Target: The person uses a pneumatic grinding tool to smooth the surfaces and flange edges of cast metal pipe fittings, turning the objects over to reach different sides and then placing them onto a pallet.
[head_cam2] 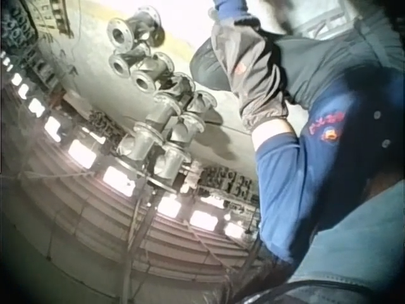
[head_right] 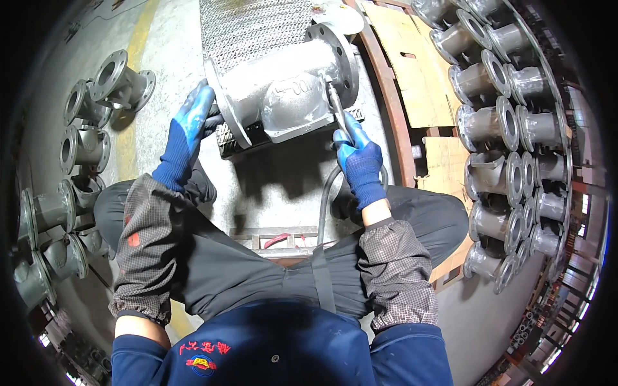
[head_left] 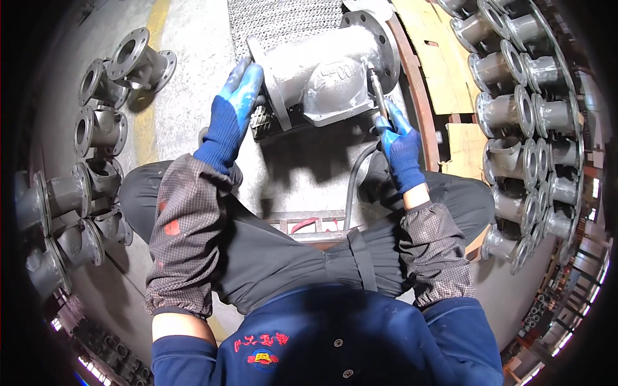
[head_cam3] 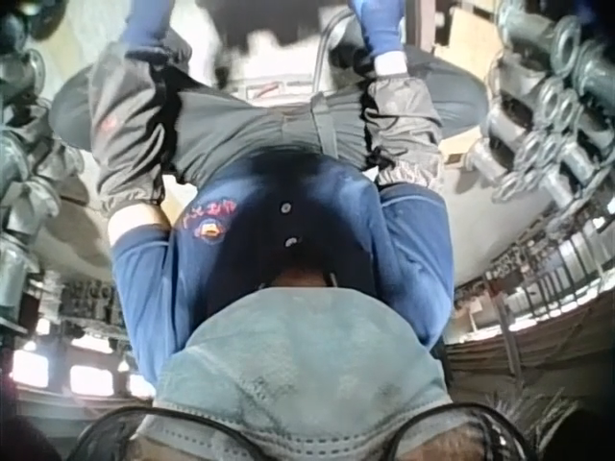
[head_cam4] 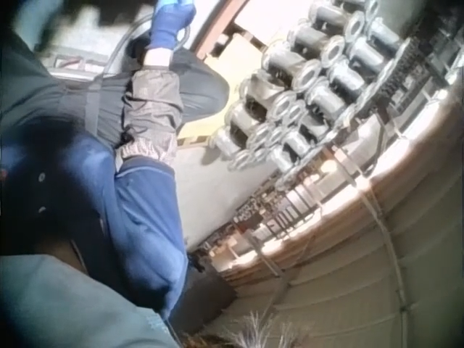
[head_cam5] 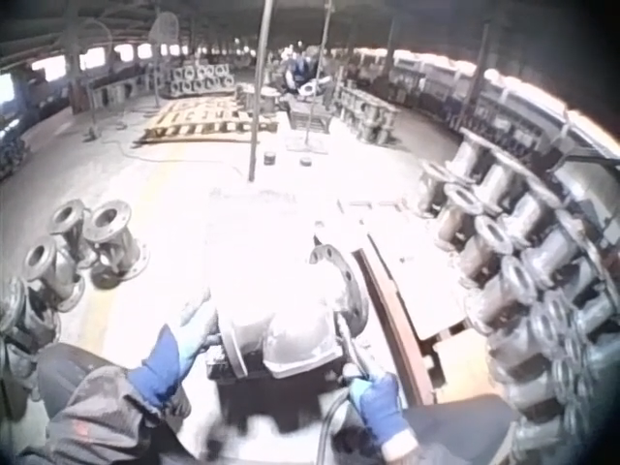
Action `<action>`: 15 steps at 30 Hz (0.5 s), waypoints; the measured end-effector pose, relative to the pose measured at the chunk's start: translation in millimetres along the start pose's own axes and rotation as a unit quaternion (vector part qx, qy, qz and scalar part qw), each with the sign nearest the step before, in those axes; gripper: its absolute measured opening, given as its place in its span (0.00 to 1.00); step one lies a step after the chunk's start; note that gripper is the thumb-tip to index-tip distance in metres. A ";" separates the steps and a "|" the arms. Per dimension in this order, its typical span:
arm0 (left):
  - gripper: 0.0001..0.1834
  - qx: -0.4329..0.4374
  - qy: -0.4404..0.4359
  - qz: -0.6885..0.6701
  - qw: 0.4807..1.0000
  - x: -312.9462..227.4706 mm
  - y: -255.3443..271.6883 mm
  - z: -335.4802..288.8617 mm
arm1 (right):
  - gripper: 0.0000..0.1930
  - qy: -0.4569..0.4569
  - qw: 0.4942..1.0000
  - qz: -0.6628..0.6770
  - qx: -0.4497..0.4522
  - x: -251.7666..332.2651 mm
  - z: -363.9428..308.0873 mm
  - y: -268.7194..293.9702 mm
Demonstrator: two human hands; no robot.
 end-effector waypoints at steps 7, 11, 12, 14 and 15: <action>0.22 0.005 0.054 0.232 0.971 2.8 15.8 -35.2 | 0.19 -0.062 0.998 0.002 0.016 -13.8 3.5 1.7; 0.24 0.030 0.053 0.259 0.964 -20.7 -10.5 -74.3 | 0.19 -0.120 0.992 0.003 0.033 -2.5 1.2 9.8; 0.24 0.063 0.058 0.280 0.956 -21.9 -19.4 -82.5 | 0.20 -0.102 0.993 -0.023 0.044 11.0 -3.0 11.8; 0.21 0.092 0.108 0.161 0.977 -8.4 -38.5 -102.5 | 0.21 0.011 0.994 0.100 0.045 58.3 -20.9 11.0; 0.21 0.127 0.035 0.081 0.988 -9.2 -53.2 -107.8 | 0.22 0.002 0.981 0.157 0.111 70.2 -32.8 0.2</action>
Point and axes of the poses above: each hand's wrist, its own z-axis towards the middle knuckle, its own y-axis out of the back of the hand, x = y × z, the point moved 8 cm from there along z, towards the middle knuckle, and after that the axes turned 9 degrees about -y, right-handed, at the moved point
